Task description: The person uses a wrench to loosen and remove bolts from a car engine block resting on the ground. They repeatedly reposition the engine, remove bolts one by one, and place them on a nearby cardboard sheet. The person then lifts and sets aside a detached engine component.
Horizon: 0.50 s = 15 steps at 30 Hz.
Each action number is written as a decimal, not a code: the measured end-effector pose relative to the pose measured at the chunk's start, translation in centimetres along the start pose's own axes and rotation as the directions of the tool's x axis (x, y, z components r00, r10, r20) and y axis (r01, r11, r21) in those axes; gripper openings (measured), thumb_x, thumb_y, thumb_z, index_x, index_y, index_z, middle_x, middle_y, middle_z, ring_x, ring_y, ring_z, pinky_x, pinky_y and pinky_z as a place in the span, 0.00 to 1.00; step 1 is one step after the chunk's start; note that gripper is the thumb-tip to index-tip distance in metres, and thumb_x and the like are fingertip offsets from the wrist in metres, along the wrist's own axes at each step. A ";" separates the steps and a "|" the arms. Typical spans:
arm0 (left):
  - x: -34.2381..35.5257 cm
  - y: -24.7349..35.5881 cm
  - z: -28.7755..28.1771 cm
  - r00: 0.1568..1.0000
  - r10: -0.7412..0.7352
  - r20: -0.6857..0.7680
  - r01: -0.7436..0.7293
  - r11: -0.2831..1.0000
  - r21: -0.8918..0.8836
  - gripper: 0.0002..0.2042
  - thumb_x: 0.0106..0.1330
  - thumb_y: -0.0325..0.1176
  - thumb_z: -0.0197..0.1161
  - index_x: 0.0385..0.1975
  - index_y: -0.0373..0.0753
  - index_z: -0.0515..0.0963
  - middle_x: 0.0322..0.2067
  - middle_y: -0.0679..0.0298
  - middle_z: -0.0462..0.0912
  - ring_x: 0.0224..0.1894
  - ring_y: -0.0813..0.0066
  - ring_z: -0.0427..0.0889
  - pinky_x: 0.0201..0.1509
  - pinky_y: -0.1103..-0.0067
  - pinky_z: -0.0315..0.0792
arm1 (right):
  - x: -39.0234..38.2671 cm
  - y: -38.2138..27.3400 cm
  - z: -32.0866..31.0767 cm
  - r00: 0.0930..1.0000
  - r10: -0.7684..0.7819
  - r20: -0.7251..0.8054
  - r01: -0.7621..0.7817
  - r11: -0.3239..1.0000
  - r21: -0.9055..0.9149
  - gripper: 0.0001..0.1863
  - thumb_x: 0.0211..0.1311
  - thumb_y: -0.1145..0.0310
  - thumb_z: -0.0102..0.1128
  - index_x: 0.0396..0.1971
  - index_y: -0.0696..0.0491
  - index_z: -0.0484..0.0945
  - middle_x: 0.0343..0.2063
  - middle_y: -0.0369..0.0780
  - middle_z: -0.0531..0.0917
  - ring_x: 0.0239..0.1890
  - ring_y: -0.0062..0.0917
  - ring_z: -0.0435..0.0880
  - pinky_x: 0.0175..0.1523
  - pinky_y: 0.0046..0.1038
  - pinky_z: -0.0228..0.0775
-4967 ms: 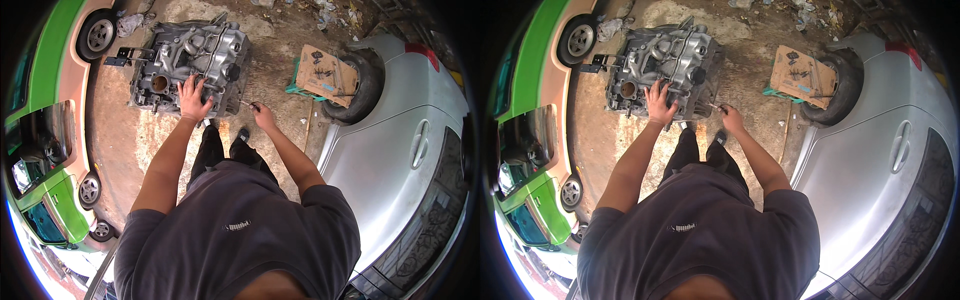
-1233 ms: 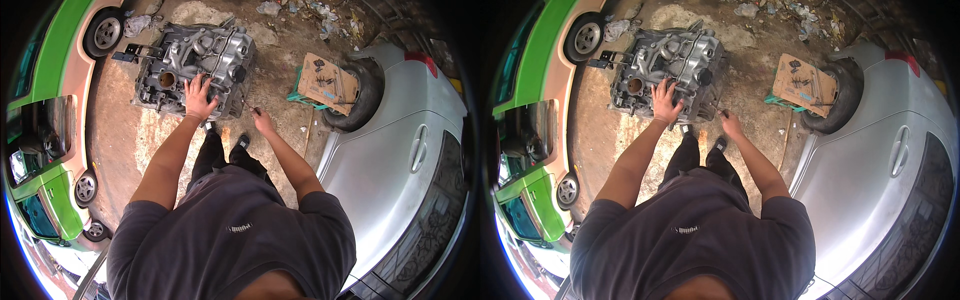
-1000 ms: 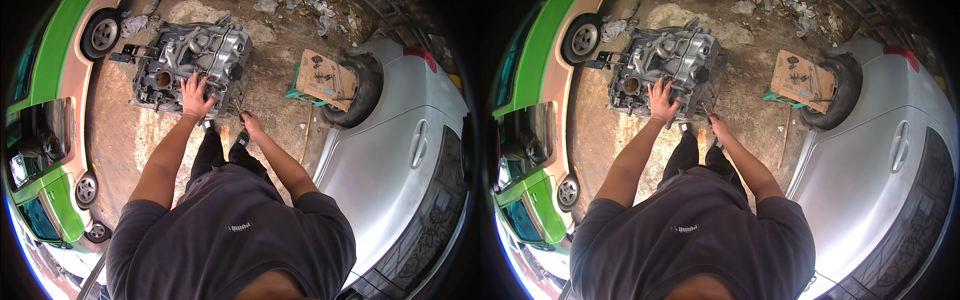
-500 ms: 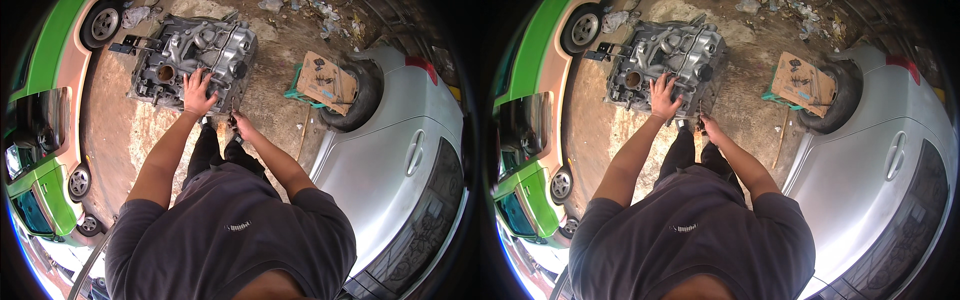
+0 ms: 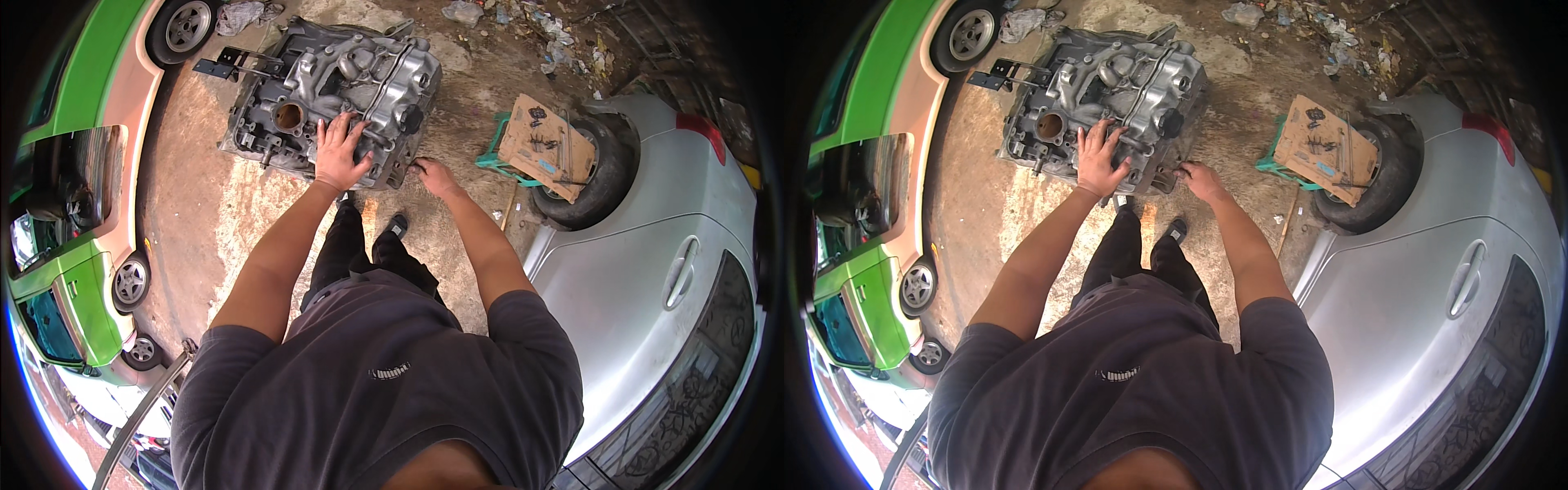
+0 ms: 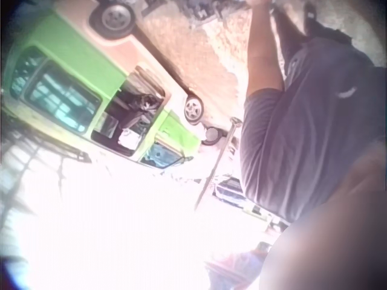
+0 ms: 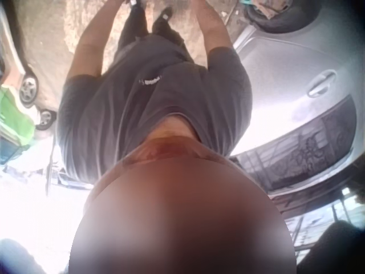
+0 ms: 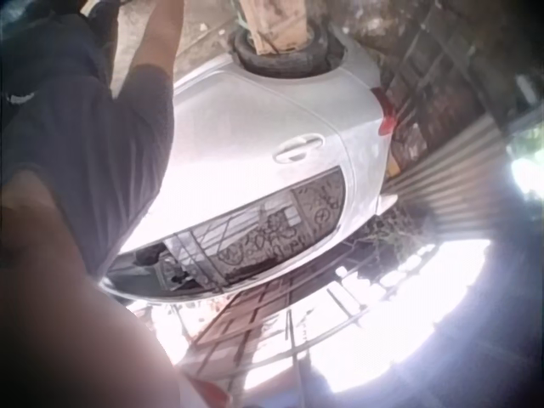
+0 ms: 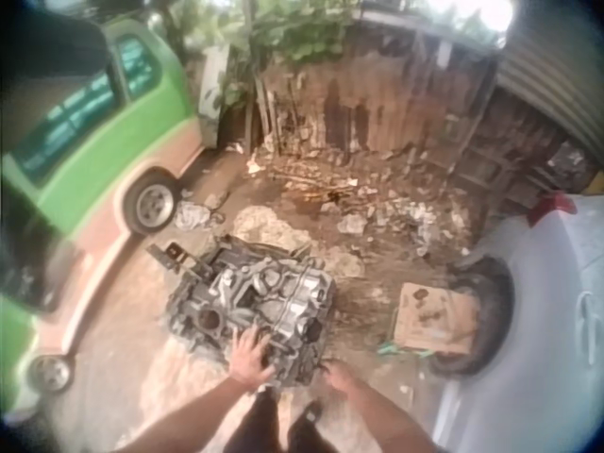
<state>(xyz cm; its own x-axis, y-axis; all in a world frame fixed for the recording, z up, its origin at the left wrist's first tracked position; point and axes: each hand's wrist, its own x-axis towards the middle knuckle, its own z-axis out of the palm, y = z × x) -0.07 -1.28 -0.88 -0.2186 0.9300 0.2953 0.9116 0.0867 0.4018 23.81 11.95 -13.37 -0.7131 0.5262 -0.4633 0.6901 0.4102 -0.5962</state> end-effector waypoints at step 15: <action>0.0 -0.1 0.3 0.999 0.019 -0.026 -0.019 1.000 0.002 0.31 0.54 0.45 0.62 0.61 0.49 0.68 0.63 0.57 0.62 0.68 0.54 0.58 0.72 0.49 0.39 | -1.9 -3.3 -7.0 0.924 -0.374 -0.081 0.257 0.762 -0.594 0.16 0.67 0.54 0.52 0.49 0.41 0.79 0.45 0.36 0.79 0.56 0.30 0.72 0.59 0.46 0.63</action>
<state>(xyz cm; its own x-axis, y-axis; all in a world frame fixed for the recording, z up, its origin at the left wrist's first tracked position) -0.03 -1.15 -1.13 -0.2105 0.9219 0.3251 0.9162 0.0701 0.3945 23.78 14.86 -5.93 -0.9069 0.3929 -0.1519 0.4166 0.8903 -0.1841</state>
